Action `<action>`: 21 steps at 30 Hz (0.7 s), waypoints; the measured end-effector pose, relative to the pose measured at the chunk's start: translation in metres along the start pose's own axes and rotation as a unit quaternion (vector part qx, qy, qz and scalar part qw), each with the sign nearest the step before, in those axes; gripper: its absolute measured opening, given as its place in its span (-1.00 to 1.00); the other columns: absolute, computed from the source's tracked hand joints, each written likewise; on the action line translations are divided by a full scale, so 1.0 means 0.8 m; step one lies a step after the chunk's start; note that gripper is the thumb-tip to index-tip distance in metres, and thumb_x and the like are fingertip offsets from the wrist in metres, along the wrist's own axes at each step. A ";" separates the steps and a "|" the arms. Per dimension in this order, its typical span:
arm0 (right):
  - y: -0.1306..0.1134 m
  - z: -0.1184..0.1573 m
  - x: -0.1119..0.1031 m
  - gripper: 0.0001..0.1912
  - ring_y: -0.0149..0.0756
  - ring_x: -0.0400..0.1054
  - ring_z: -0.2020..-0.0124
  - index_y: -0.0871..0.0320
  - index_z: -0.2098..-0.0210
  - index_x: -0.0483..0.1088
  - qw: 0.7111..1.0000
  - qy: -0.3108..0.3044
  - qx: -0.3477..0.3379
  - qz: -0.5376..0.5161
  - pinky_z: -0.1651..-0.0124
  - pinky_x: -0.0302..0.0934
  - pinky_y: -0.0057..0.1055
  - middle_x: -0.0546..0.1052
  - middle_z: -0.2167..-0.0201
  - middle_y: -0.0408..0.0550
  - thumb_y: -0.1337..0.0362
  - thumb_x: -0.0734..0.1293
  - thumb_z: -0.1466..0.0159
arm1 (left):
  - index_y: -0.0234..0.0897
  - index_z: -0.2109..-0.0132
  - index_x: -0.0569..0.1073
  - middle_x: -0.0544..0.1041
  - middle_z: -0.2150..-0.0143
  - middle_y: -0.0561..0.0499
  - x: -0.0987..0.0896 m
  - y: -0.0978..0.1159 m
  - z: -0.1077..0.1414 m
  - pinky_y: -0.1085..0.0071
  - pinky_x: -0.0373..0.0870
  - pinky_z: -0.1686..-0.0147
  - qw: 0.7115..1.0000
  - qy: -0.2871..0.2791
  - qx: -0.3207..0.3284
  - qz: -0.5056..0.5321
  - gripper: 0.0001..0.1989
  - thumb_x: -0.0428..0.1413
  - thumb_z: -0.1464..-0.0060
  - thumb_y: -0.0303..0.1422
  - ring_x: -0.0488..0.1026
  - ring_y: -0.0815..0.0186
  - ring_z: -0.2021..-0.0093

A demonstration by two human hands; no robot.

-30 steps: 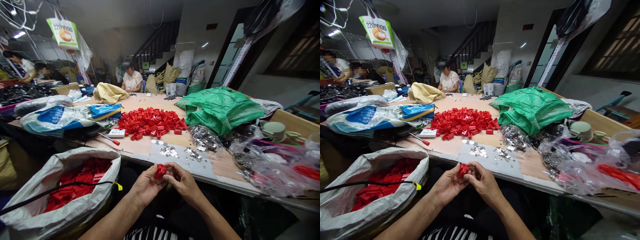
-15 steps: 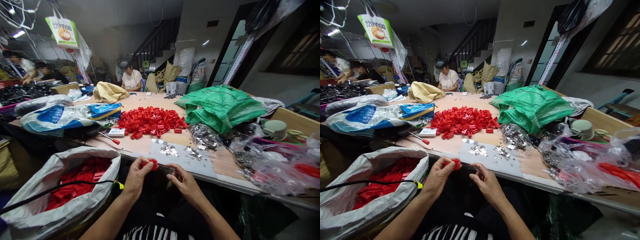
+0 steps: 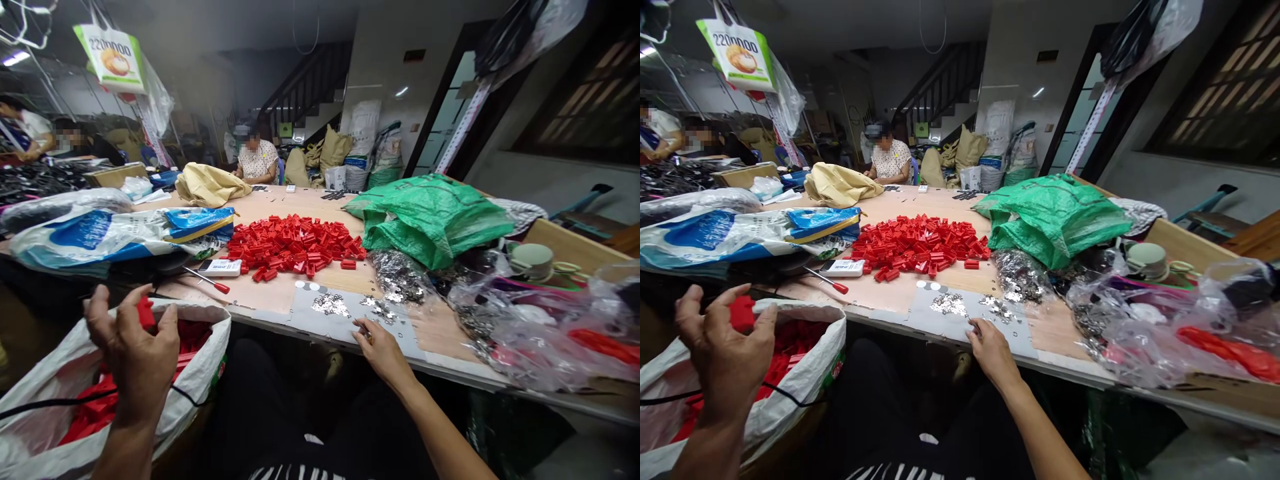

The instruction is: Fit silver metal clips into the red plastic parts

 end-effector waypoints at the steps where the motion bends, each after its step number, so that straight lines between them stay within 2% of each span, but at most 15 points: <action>1: -0.001 -0.006 0.002 -0.76 -0.21 0.42 0.17 0.18 0.15 0.40 1.000 -0.006 -0.003 0.021 0.10 0.28 -0.30 0.53 0.19 0.04 0.25 0.20 -0.25 | -0.29 -0.07 0.37 0.00 -0.37 -0.21 -0.001 0.000 -0.001 -0.16 -0.22 -0.29 0.999 0.004 0.016 -0.032 -0.50 0.25 0.04 -0.39 -0.14 -0.21 -0.35; 3: -0.003 -0.018 0.006 -0.75 -0.21 0.42 0.15 0.19 0.12 0.39 0.999 -0.015 -0.004 0.051 0.08 0.27 -0.31 0.53 0.18 0.03 0.28 0.20 -0.26 | -0.28 -0.12 0.33 0.01 -0.37 -0.22 0.000 0.009 0.002 -0.16 -0.20 -0.29 0.995 0.012 0.049 -0.086 -0.41 0.28 0.08 -0.36 -0.14 -0.22 -0.36; 6: -0.005 -0.032 0.012 -0.74 -0.18 0.39 0.10 0.25 0.08 0.38 0.997 -0.011 0.003 0.081 0.04 0.24 -0.30 0.51 0.14 0.09 0.34 0.19 -0.27 | -0.30 -0.13 0.32 0.03 -0.36 -0.25 0.010 0.031 0.012 -0.12 -0.16 -0.30 0.996 -0.021 0.061 -0.066 -0.44 0.25 0.03 -0.37 -0.14 -0.17 -0.37; 9: -0.007 -0.043 0.019 -0.75 -0.19 0.38 0.08 0.25 0.08 0.38 0.993 -0.007 0.008 0.114 0.05 0.21 -0.33 0.49 0.13 0.09 0.38 0.17 -0.29 | -0.25 -0.10 0.33 0.07 -0.34 -0.22 0.031 0.054 0.027 -0.09 -0.09 -0.29 0.995 -0.077 0.054 -0.017 -0.54 0.19 -0.03 -0.39 -0.13 -0.09 -0.38; 13: -0.007 -0.050 0.025 -0.82 -0.21 0.41 0.20 0.17 0.14 0.38 0.986 0.008 0.032 0.160 0.22 0.21 -0.38 0.48 0.16 0.02 0.33 0.19 -0.31 | -0.20 -0.11 0.31 0.14 -0.32 -0.16 0.066 0.079 0.045 -0.04 -0.03 -0.29 0.988 -0.132 0.070 0.047 -0.58 0.14 -0.08 -0.41 -0.06 -0.01 -0.37; 17: -0.005 -0.046 0.029 -0.88 -0.24 0.42 0.32 0.12 0.22 0.36 0.980 0.029 0.050 0.189 0.38 0.14 -0.40 0.48 0.23 -0.05 0.27 0.21 -0.32 | -0.16 -0.18 0.24 0.18 -0.30 -0.13 0.119 0.096 0.070 0.00 0.03 -0.28 0.971 -0.200 0.047 0.124 -0.54 0.07 -0.13 -0.43 0.02 0.07 -0.35; 19: -0.003 -0.044 0.032 -0.88 -0.28 0.42 0.35 0.10 0.24 0.35 0.978 0.045 0.047 0.198 0.42 0.11 -0.42 0.47 0.25 -0.09 0.25 0.20 -0.33 | -0.16 -0.19 0.22 0.24 -0.26 -0.12 0.156 0.102 0.088 0.00 0.05 -0.27 0.958 -0.231 0.019 0.170 -0.52 0.06 -0.12 -0.44 0.08 0.10 -0.32; 21: 0.001 -0.041 0.034 -0.87 -0.31 0.42 0.37 0.09 0.25 0.34 0.976 0.067 0.042 0.205 0.44 0.09 -0.44 0.47 0.27 -0.11 0.24 0.18 -0.34 | -0.18 -0.19 0.22 0.29 -0.23 -0.14 0.201 0.101 0.108 0.02 0.06 -0.26 0.941 -0.259 -0.037 0.214 -0.49 0.08 -0.08 -0.45 0.13 0.11 -0.29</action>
Point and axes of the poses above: each hand's wrist, its own z-axis away from the middle knuckle, its own x-axis out of the palm, y = z × x, the point moved 6 cm from there along -z, towards the middle knuckle
